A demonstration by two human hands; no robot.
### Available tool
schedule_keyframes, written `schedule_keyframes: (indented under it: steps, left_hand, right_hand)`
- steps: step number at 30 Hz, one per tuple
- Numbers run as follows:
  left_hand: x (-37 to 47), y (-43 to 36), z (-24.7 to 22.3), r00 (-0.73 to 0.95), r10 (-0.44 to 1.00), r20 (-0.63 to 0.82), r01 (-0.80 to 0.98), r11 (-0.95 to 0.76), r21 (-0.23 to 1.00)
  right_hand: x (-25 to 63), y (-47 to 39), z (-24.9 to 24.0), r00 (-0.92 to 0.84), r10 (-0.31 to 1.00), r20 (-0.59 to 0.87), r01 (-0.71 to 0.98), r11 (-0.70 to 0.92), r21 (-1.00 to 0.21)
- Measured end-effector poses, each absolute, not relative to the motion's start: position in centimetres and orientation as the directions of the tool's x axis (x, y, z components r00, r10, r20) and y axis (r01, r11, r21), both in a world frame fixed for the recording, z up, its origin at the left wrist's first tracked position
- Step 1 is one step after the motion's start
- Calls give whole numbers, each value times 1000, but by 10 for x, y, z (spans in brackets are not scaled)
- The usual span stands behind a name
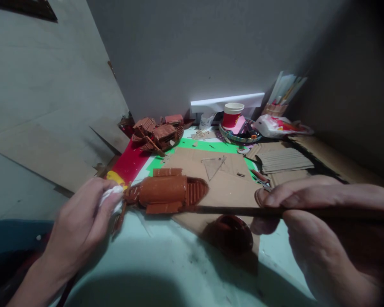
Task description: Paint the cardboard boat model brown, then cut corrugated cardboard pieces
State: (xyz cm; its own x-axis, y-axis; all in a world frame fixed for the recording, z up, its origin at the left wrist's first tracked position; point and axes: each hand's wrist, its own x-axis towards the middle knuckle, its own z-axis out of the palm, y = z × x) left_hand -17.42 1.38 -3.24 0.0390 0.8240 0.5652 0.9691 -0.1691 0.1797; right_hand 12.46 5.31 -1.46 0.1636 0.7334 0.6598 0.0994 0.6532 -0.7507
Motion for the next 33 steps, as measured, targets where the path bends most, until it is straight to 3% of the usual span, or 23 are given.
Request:
schedule_keyframes:
  steps: [2,6,11,16,22,28,33]
  left_hand:
    - [-174,15,-33,42,812,582,968,-177,177]
    - [-173,15,-35,62,796,602,966,-199,163]
    - [-173,15,-35,62,795,604,968,-194,156]
    - [-173,15,-33,53,795,604,967,-192,168]
    - [-172,13,-31,33,799,600,959,-194,206]
    - [-177,9,-32,-40,786,617,954,-154,257]
    - [-181,6,-35,-305,708,637,918,41,394]
  right_hand:
    - [125,53,-16,139,713,687,149,671,-726]
    - [127,57,-18,-110,648,754,245,753,-611]
    - [128,57,-17,-16,643,766,187,754,-629]
    - [131,60,-16,-174,612,771,229,787,-573]
    - [132,56,-15,21,660,751,162,739,-654]
    - [120,52,-13,174,685,708,225,672,-705]
    - [131,54,-21,150,725,672,162,653,-740]
